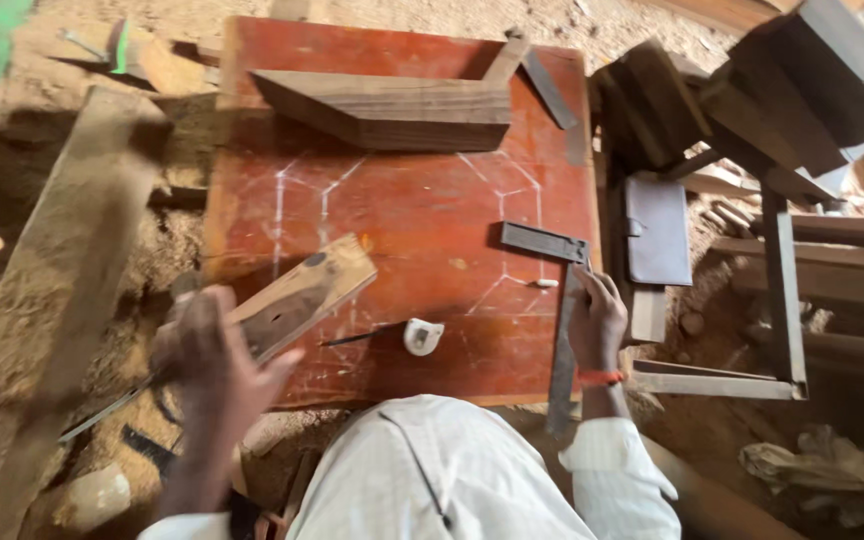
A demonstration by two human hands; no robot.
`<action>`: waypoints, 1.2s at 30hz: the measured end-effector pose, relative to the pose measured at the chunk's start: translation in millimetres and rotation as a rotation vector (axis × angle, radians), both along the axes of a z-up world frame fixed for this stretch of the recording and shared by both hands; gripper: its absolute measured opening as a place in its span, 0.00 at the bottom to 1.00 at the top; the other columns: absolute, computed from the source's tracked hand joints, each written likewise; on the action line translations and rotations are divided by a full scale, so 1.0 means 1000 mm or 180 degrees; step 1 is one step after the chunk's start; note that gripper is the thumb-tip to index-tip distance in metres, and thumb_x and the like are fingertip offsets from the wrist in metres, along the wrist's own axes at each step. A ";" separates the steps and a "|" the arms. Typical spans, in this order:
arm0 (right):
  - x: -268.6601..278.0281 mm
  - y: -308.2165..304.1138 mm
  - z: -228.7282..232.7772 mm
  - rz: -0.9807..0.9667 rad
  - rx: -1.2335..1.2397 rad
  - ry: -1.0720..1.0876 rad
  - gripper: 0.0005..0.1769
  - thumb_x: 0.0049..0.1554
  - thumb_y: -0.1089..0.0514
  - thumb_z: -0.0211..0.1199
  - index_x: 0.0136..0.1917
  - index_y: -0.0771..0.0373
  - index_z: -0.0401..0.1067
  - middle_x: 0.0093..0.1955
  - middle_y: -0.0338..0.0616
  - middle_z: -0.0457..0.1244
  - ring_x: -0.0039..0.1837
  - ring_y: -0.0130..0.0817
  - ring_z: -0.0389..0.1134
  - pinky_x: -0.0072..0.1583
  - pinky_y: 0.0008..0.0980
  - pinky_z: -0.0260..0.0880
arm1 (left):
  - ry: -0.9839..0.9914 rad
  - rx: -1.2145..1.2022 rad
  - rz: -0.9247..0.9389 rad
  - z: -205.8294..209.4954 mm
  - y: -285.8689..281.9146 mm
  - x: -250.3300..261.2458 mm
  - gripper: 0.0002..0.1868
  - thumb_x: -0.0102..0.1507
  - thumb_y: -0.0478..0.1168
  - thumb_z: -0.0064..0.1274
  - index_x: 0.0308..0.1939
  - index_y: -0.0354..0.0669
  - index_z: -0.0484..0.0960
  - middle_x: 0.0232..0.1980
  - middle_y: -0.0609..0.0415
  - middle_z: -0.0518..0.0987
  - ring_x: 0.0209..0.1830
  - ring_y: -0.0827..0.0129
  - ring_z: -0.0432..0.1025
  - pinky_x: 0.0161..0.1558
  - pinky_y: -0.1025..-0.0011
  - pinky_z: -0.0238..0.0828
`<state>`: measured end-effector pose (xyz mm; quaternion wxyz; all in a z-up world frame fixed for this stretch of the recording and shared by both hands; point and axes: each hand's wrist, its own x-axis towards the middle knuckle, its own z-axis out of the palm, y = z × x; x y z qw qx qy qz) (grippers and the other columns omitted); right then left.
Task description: The person measures a wooden block using a tape measure and a try square, then marks the wood with a pencil. The person repeatedly repositions the block and re-measures to confirm dimensions.
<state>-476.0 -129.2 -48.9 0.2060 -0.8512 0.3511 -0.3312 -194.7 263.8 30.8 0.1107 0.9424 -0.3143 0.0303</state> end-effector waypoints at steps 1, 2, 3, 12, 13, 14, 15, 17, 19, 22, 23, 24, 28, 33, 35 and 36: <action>0.003 -0.008 0.000 -0.0048 0.0176 0.0041 0.15 0.59 0.72 0.56 0.57 0.66 0.78 0.53 0.52 0.70 0.51 0.42 0.73 0.55 0.36 0.73 | 0.0856 0.0647 0.0380 -0.002 0.011 0.015 0.55 0.43 0.63 0.72 0.66 0.41 0.66 0.64 0.46 0.71 0.69 0.55 0.66 0.73 0.52 0.64; 0.010 -0.018 0.000 -0.0080 0.0176 0.0093 0.14 0.59 0.71 0.57 0.56 0.66 0.78 0.52 0.51 0.69 0.50 0.42 0.73 0.54 0.36 0.72 | 0.0658 0.0568 0.0167 -0.006 0.019 0.023 0.57 0.42 0.63 0.72 0.67 0.39 0.66 0.65 0.42 0.71 0.68 0.53 0.66 0.70 0.49 0.63; 0.016 -0.027 0.001 -0.0113 0.0177 0.0145 0.13 0.59 0.70 0.59 0.55 0.66 0.79 0.51 0.51 0.69 0.50 0.42 0.72 0.53 0.36 0.72 | 0.0458 0.0488 -0.0045 -0.012 0.025 0.025 0.60 0.41 0.64 0.72 0.68 0.36 0.66 0.65 0.39 0.72 0.67 0.50 0.66 0.67 0.47 0.63; 0.089 -0.014 -0.010 0.0596 0.1625 0.0036 0.13 0.64 0.57 0.64 0.60 0.64 0.79 0.49 0.43 0.71 0.49 0.30 0.73 0.53 0.32 0.74 | 0.0124 -0.0530 -0.0744 -0.053 -0.019 0.025 0.53 0.42 0.54 0.76 0.66 0.41 0.68 0.60 0.46 0.79 0.61 0.56 0.72 0.68 0.48 0.63; 0.099 -0.006 -0.009 0.0998 0.2016 -0.0260 0.17 0.64 0.57 0.63 0.64 0.66 0.74 0.55 0.43 0.68 0.54 0.30 0.72 0.55 0.31 0.74 | -0.0037 -0.0699 -0.0933 -0.056 -0.036 0.026 0.52 0.42 0.53 0.76 0.66 0.42 0.68 0.60 0.47 0.79 0.61 0.57 0.73 0.69 0.48 0.62; 0.108 0.003 -0.007 0.1393 0.2411 -0.0570 0.22 0.65 0.56 0.62 0.69 0.67 0.69 0.61 0.44 0.66 0.58 0.30 0.71 0.57 0.31 0.74 | -0.0048 -0.0707 -0.1059 -0.059 -0.056 0.028 0.51 0.44 0.50 0.76 0.66 0.41 0.67 0.61 0.47 0.78 0.64 0.57 0.70 0.71 0.49 0.60; 0.115 0.008 -0.003 0.1786 0.2806 -0.0882 0.27 0.65 0.55 0.61 0.73 0.68 0.65 0.67 0.44 0.63 0.63 0.30 0.70 0.59 0.31 0.75 | -0.0059 -0.0716 -0.1184 -0.062 -0.077 0.031 0.49 0.46 0.47 0.77 0.66 0.41 0.67 0.61 0.48 0.76 0.66 0.56 0.68 0.73 0.50 0.58; 0.126 0.012 0.007 0.1877 0.2349 -0.0819 0.31 0.63 0.58 0.66 0.76 0.70 0.62 0.69 0.46 0.61 0.64 0.32 0.69 0.61 0.32 0.74 | -0.0500 -0.0541 -0.1421 -0.068 -0.117 0.037 0.45 0.47 0.40 0.73 0.66 0.43 0.68 0.66 0.50 0.71 0.68 0.57 0.63 0.73 0.46 0.55; 0.135 0.010 0.015 0.1638 0.2094 -0.0690 0.35 0.60 0.61 0.68 0.77 0.70 0.61 0.69 0.46 0.61 0.62 0.31 0.69 0.61 0.30 0.74 | -0.0878 -0.0789 -0.1502 -0.073 -0.146 0.037 0.40 0.52 0.37 0.70 0.66 0.47 0.68 0.66 0.54 0.68 0.70 0.60 0.61 0.75 0.44 0.52; 0.138 -0.003 0.020 0.1060 0.1947 -0.0453 0.38 0.56 0.64 0.69 0.76 0.69 0.61 0.66 0.45 0.62 0.60 0.29 0.70 0.58 0.27 0.75 | -0.0843 -0.1009 -0.1591 -0.077 -0.165 0.040 0.37 0.54 0.35 0.68 0.65 0.49 0.68 0.66 0.55 0.66 0.73 0.60 0.60 0.78 0.44 0.51; 0.136 -0.006 0.019 0.1037 0.1887 -0.0403 0.38 0.55 0.65 0.70 0.76 0.69 0.61 0.66 0.45 0.62 0.60 0.29 0.69 0.58 0.27 0.75 | -0.0711 -0.1051 -0.1612 -0.079 -0.167 0.039 0.37 0.53 0.34 0.67 0.65 0.49 0.69 0.66 0.55 0.66 0.73 0.59 0.60 0.79 0.44 0.51; 0.135 -0.009 0.016 0.1007 0.1819 -0.0355 0.39 0.54 0.67 0.71 0.76 0.70 0.62 0.65 0.46 0.62 0.60 0.30 0.68 0.58 0.27 0.75 | -0.0645 -0.1074 -0.1712 -0.080 -0.168 0.041 0.38 0.54 0.37 0.68 0.66 0.48 0.68 0.66 0.54 0.66 0.73 0.58 0.60 0.78 0.44 0.51; 0.133 -0.007 0.002 0.1013 0.2018 -0.0585 0.38 0.54 0.67 0.69 0.76 0.71 0.61 0.69 0.45 0.61 0.63 0.29 0.69 0.62 0.27 0.75 | -0.0417 -0.1141 -0.1978 -0.079 -0.158 0.049 0.39 0.54 0.42 0.71 0.66 0.44 0.68 0.67 0.51 0.67 0.71 0.57 0.61 0.77 0.43 0.51; 0.148 -0.007 0.011 0.0868 0.2460 -0.0874 0.35 0.59 0.64 0.69 0.77 0.70 0.62 0.66 0.44 0.60 0.61 0.25 0.66 0.62 0.23 0.70 | -0.0083 -0.1309 -0.2107 -0.062 -0.170 0.076 0.42 0.51 0.41 0.73 0.64 0.43 0.67 0.66 0.50 0.68 0.71 0.56 0.62 0.76 0.43 0.52; 0.159 -0.011 0.013 0.0740 0.2867 -0.0981 0.27 0.59 0.59 0.65 0.70 0.68 0.66 0.60 0.39 0.63 0.58 0.23 0.68 0.56 0.24 0.74 | 0.0164 -0.1482 -0.2237 -0.057 -0.175 0.093 0.44 0.48 0.42 0.75 0.64 0.42 0.66 0.64 0.47 0.68 0.69 0.53 0.62 0.74 0.42 0.53; 0.164 -0.013 0.011 0.0659 0.3087 -0.1032 0.24 0.59 0.57 0.63 0.67 0.67 0.68 0.57 0.36 0.65 0.56 0.22 0.70 0.53 0.25 0.76 | 0.0258 -0.1806 -0.2118 -0.057 -0.177 0.100 0.46 0.48 0.42 0.75 0.65 0.40 0.64 0.65 0.44 0.67 0.70 0.50 0.60 0.74 0.43 0.55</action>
